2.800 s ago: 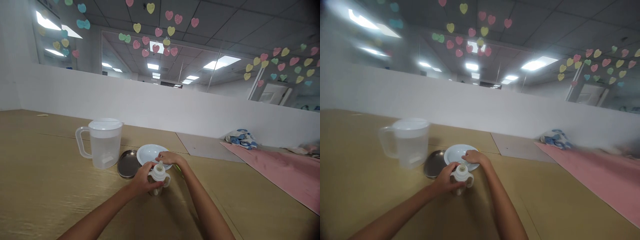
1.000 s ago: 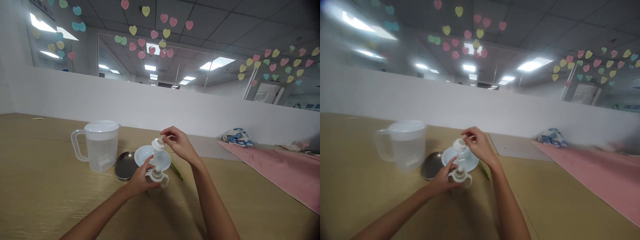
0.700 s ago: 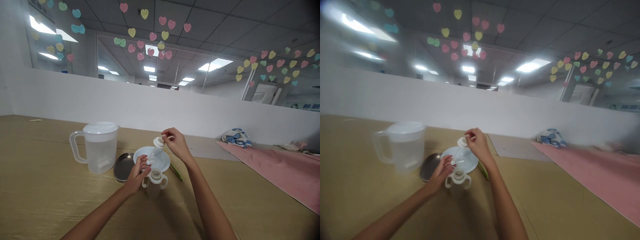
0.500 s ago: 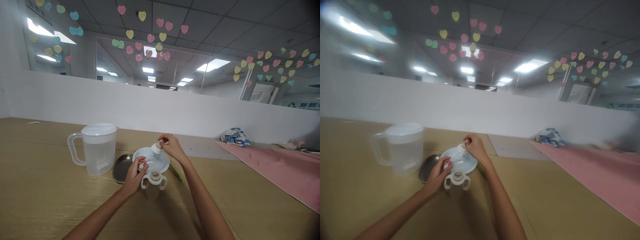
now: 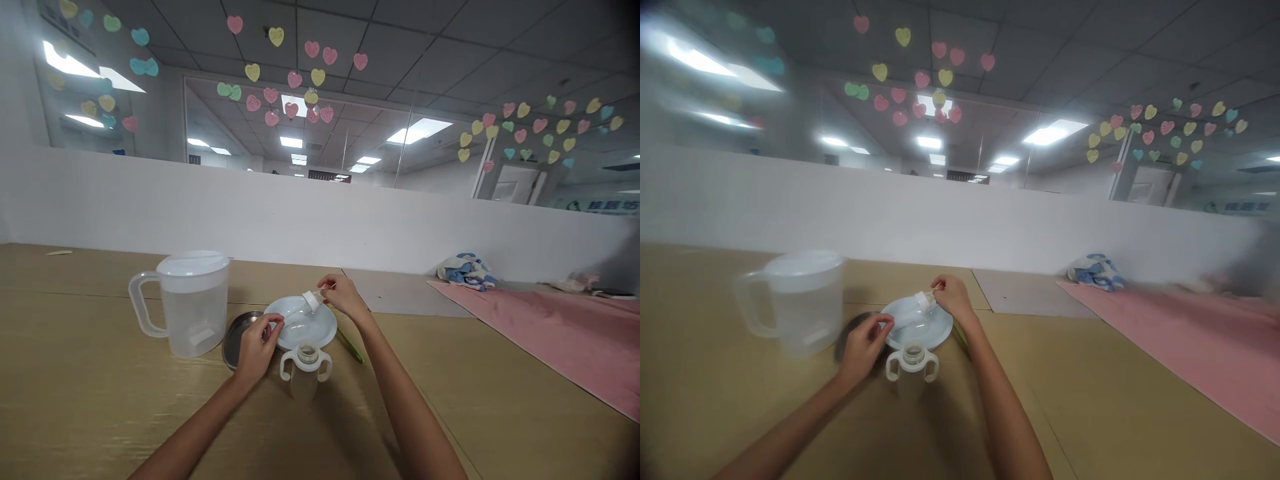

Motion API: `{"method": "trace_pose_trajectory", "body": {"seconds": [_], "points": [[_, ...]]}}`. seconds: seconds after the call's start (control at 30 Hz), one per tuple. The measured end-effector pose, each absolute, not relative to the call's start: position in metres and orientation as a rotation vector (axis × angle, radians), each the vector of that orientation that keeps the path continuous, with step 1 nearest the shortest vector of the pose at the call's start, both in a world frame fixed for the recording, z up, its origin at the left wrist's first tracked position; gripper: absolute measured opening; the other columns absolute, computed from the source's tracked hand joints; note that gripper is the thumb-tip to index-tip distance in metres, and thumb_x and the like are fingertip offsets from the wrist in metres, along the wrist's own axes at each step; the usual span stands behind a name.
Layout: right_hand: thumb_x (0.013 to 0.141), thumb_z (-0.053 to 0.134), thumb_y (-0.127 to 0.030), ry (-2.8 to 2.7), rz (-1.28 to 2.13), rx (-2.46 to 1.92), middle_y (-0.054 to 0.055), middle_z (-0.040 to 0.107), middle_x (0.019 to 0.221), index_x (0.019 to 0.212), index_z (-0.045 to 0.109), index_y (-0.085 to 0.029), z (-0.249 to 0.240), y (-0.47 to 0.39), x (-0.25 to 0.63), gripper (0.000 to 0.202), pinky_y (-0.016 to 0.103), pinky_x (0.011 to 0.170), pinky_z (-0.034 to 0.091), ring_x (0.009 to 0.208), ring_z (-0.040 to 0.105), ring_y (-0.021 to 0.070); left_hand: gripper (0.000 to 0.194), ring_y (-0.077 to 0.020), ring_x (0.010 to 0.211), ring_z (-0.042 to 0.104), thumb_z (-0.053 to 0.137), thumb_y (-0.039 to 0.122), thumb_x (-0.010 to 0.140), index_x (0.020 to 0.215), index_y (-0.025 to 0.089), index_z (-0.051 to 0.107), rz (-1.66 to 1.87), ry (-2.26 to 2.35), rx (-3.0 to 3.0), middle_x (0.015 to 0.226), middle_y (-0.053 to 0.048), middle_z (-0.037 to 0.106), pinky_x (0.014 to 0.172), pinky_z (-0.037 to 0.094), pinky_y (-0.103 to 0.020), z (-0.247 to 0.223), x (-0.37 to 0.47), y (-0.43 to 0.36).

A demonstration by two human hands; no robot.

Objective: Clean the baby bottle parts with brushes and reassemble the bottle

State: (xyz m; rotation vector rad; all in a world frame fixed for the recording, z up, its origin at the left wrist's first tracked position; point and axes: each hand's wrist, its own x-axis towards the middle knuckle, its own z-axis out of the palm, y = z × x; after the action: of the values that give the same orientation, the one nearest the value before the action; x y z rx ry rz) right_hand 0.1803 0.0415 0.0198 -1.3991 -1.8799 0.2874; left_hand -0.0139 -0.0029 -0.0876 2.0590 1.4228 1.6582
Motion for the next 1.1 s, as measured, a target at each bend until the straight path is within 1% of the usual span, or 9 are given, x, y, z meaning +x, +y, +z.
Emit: {"method": "trace_pose_trajectory", "body": {"seconds": [0.07,0.13,0.23,0.4,0.5,0.67,0.87,0.97,1.1], "points": [[0.061,0.045,-0.004,-1.867,0.142,-1.46,0.004,0.062,0.074,0.077,0.067,-0.015,0.021,0.042,0.183,0.03,0.023,0.064,0.043,0.07,0.056,0.0136,0.026,-0.0119,0.055,0.05,0.045,0.041,0.084,0.086,0.02,0.061,1.667,1.44,2.017,0.064,0.003,0.058,0.059,0.042,-0.024,-0.088,-0.015,-0.003],[0.06,0.045,-0.005,-1.814,0.041,-1.525,0.005,0.063,0.075,0.075,0.068,-0.015,0.022,0.044,0.189,0.029,0.024,0.065,0.042,0.072,0.056,0.015,0.027,-0.0122,0.055,0.051,0.046,0.043,0.083,0.084,0.02,0.06,1.711,1.451,1.974,0.061,0.003,0.056,0.059,0.042,-0.023,-0.089,-0.017,-0.001],[0.061,0.047,-0.008,-1.742,0.046,-1.559,0.004,0.065,0.071,0.076,0.068,-0.016,0.023,0.049,0.2,0.027,0.023,0.063,0.041,0.072,0.058,0.0155,0.026,-0.0128,0.06,0.055,0.046,0.042,0.083,0.084,0.02,0.059,1.749,1.408,1.915,0.068,0.001,0.061,0.062,0.045,-0.024,-0.089,-0.019,0.002],[0.062,0.047,-0.009,-1.731,0.107,-1.525,0.002,0.065,0.069,0.075,0.068,-0.017,0.022,0.053,0.205,0.026,0.022,0.063,0.042,0.071,0.06,0.0151,0.023,-0.0154,0.076,0.061,0.046,0.038,0.083,0.085,0.019,0.059,1.653,1.302,1.965,0.084,-0.003,0.066,0.07,0.048,-0.026,-0.089,-0.02,0.005],[0.061,0.047,-0.009,-1.761,0.138,-1.515,0.003,0.065,0.07,0.075,0.068,-0.016,0.021,0.052,0.201,0.026,0.022,0.063,0.042,0.069,0.06,0.0146,0.022,-0.0161,0.08,0.061,0.043,0.034,0.085,0.088,0.019,0.06,1.594,1.287,2.075,0.089,-0.003,0.066,0.071,0.048,-0.028,-0.092,-0.019,0.006],[0.062,0.046,-0.008,-1.803,0.148,-1.508,0.004,0.066,0.073,0.076,0.068,-0.014,0.023,0.049,0.197,0.027,0.022,0.062,0.041,0.068,0.059,0.014,0.027,-0.0183,0.094,0.058,0.038,0.028,0.088,0.097,0.022,0.063,1.381,1.201,2.494,0.099,-0.005,0.066,0.085,0.043,-0.033,-0.096,-0.018,0.004],[0.064,0.047,-0.009,-1.829,0.118,-1.536,0.003,0.065,0.071,0.076,0.068,-0.015,0.023,0.049,0.195,0.025,0.022,0.061,0.04,0.068,0.058,0.0138,0.035,-0.0205,0.092,0.054,0.032,0.032,0.091,0.107,0.024,0.062,1.136,1.308,2.633,0.098,-0.005,0.067,0.082,0.04,-0.037,-0.093,-0.019,0.002],[0.065,0.048,-0.009,-1.852,0.185,-1.505,0.003,0.065,0.07,0.075,0.068,-0.014,0.022,0.048,0.192,0.022,0.021,0.061,0.041,0.067,0.058,0.0131,0.034,-0.0215,0.1,0.051,0.035,0.035,0.09,0.11,0.024,0.06,1.176,1.34,2.602,0.108,-0.005,0.064,0.088,0.037,-0.039,-0.094,-0.021,0.004],[0.068,0.052,-0.011,-1.963,0.44,-1.377,0.003,0.064,0.065,0.073,0.067,-0.012,0.023,0.04,0.184,0.016,0.02,0.055,0.042,0.059,0.057,0.0115,0.036,-0.0225,0.106,0.049,0.039,0.037,0.089,0.119,0.023,0.053,1.316,1.383,2.536,0.115,-0.006,0.06,0.093,0.034,-0.041,-0.096,-0.02,0.004]]}}
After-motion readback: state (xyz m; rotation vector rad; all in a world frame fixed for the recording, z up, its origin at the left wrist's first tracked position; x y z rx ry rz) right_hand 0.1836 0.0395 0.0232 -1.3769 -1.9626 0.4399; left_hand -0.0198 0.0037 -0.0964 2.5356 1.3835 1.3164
